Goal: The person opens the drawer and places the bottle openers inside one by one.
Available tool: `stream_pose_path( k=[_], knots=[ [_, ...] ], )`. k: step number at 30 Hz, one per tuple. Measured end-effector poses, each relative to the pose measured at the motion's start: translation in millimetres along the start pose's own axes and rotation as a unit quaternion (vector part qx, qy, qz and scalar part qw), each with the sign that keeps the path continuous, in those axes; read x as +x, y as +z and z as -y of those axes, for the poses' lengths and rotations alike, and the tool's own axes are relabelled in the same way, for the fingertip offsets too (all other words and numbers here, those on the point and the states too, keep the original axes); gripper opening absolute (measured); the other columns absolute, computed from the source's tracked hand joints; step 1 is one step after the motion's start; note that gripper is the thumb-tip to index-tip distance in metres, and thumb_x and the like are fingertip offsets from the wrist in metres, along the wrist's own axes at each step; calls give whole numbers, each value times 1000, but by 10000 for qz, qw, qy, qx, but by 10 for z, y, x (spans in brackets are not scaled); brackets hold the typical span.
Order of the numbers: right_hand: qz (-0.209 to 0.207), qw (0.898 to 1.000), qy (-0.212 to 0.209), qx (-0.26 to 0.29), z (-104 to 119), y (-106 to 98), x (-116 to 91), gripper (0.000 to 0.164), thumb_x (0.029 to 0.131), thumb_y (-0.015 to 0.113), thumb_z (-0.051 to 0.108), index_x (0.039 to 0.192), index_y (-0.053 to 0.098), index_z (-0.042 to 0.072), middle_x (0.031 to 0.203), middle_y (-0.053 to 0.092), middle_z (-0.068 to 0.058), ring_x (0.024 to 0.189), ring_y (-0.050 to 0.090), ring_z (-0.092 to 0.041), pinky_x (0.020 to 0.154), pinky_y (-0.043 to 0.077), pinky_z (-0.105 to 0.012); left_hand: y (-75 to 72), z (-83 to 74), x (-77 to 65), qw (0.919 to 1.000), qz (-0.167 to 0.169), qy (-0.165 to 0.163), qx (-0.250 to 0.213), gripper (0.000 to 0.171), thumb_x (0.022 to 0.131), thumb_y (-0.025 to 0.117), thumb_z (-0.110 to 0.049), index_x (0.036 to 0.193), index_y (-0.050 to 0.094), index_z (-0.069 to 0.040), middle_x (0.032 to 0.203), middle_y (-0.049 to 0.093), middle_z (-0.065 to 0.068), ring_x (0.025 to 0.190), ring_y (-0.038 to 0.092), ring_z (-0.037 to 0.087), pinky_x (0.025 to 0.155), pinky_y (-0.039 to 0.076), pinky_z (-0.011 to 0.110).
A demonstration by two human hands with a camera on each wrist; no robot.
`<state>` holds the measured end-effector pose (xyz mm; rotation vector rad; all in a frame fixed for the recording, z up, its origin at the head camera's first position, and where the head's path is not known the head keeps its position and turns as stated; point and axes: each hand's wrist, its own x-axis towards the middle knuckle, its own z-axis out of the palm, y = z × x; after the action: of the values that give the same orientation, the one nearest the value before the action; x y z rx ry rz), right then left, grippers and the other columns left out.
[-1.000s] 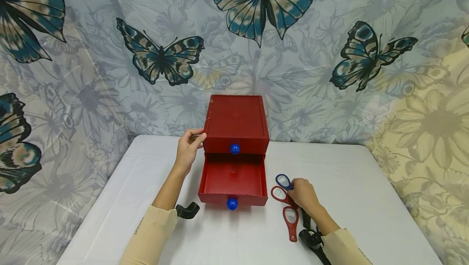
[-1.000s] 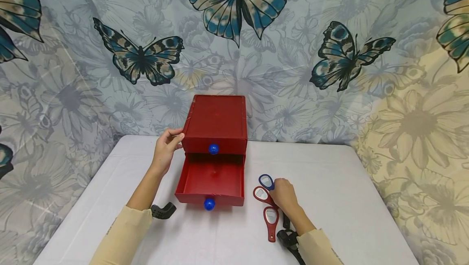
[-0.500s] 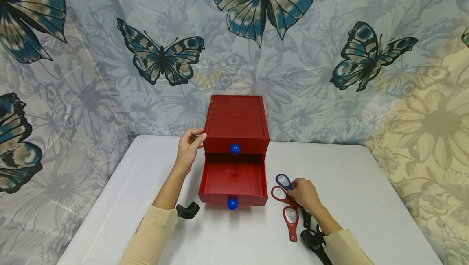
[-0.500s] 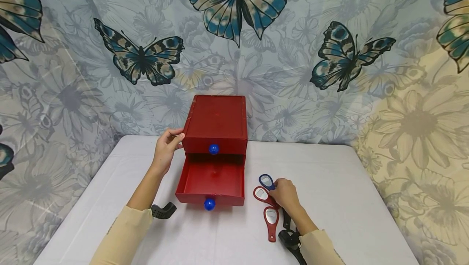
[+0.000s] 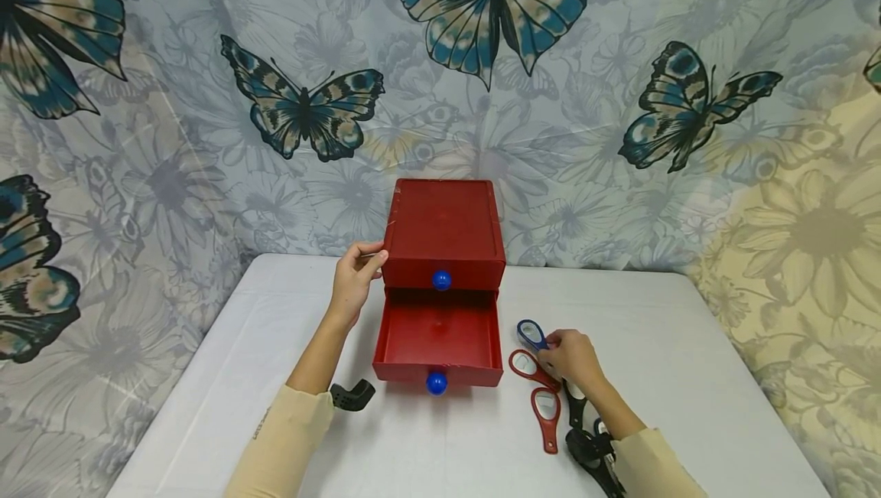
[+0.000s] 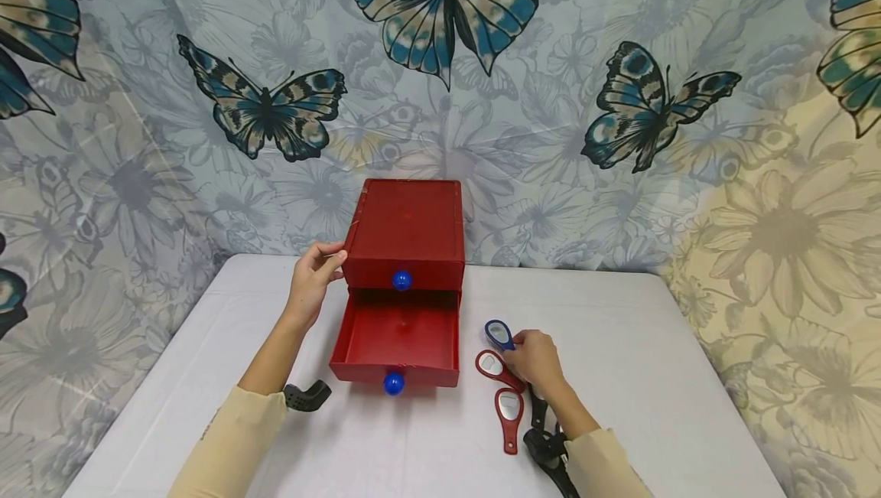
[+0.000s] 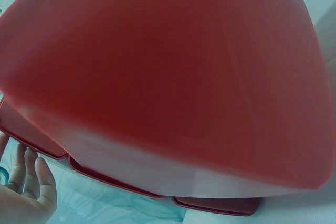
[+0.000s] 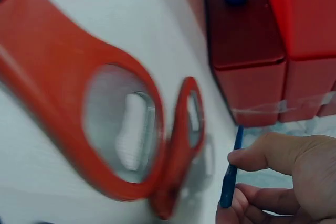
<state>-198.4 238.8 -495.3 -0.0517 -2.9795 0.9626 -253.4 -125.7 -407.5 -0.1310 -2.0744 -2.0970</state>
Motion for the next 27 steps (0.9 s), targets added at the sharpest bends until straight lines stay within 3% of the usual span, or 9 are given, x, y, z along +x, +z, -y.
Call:
stream_pose_path(
  k=[9,15,22,27],
  knots=[
    [-342,9988,-188,308,184,-283,80,25,79,73,7,94,69,-12,72,68,-12,59,57,-13,50,44,-23,-7,2,-24,10000,-34,-7,-28,27,96,60,-12,119,57,2,122,60,9,93,59,2,78,50,21],
    [-571,9965,-538,302,341,-504,154,24,79,73,7,96,70,-10,73,69,-12,60,57,-10,51,42,-22,0,14,-12,10000,-59,0,-14,27,96,60,-11,119,57,4,126,59,17,91,59,1,77,49,20],
    [-910,9908,-939,334,658,-806,171,28,80,74,6,102,70,-11,82,71,-19,72,68,-22,57,46,-16,6,7,13,10000,-21,62,68,28,96,61,-12,119,58,3,119,60,9,93,59,1,78,49,22],
    [-1051,9856,-1214,534,901,-970,157,29,80,74,3,105,69,-11,87,71,-22,77,68,-26,61,45,-7,5,-1,10,10000,-11,72,17,27,96,60,-11,118,58,3,121,59,11,92,59,1,77,48,22]
  ],
)
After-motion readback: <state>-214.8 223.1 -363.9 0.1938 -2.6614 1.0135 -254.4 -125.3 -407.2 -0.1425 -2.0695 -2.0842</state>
